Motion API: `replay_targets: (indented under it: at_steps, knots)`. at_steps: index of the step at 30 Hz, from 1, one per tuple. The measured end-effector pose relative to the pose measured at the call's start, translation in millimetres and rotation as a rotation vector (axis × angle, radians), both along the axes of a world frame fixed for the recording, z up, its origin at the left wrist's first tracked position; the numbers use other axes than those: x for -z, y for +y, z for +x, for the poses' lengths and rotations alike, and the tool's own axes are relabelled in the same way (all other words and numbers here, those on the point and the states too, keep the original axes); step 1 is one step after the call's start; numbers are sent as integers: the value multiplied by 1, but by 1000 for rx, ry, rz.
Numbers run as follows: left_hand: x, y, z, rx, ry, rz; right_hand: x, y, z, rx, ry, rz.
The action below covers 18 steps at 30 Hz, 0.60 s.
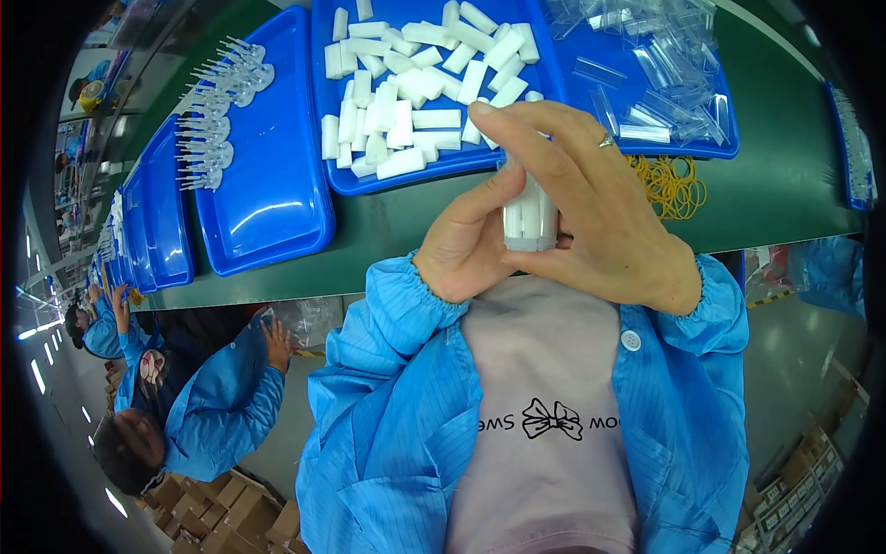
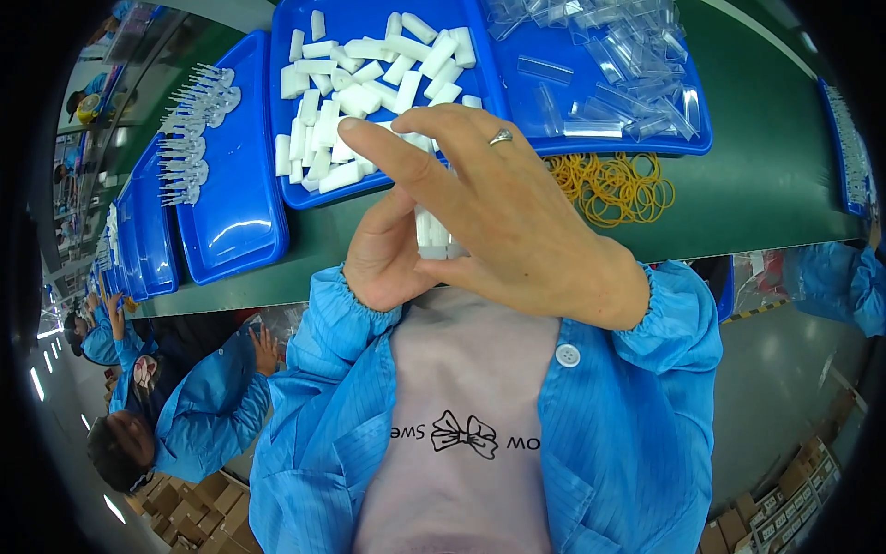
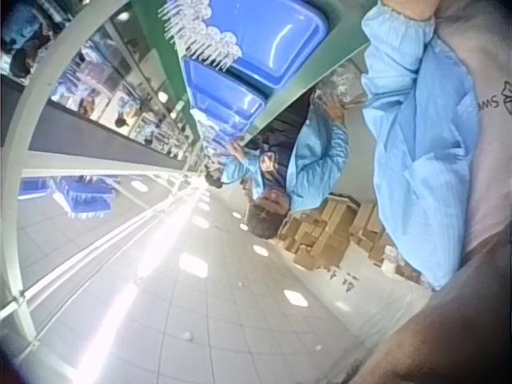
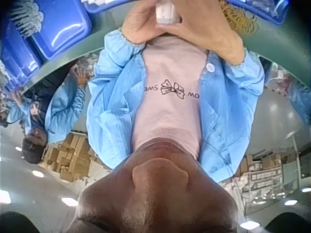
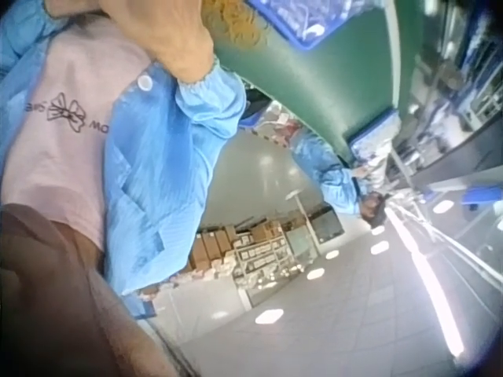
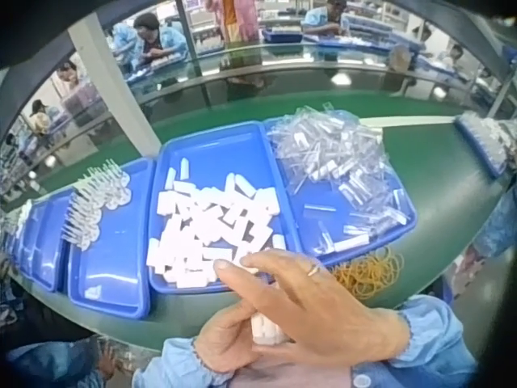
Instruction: The person assembles components by mounting white blocks onto the prongs of a base, sliding transparent plastic sleeves over each block, and securing the bundle with a rubber band.
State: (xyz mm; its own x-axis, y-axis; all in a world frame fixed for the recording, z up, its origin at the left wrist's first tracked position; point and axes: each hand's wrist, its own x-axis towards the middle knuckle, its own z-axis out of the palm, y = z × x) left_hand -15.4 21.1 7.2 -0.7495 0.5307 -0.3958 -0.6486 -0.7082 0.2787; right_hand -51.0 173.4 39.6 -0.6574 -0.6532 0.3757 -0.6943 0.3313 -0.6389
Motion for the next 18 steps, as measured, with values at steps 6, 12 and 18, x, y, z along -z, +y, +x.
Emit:
replay_targets:
  at_steps: [6,12,18]
  knots:
    - [2,-4,0,28,60,47,-5,0,-3,-26,-59,2]
    - [-7,-7,4,19,71,-28,-2,-2,-1,-77,78,-75]
    - [-19,-4,4,-34,20,19,0,-5,3,-47,198,-81]
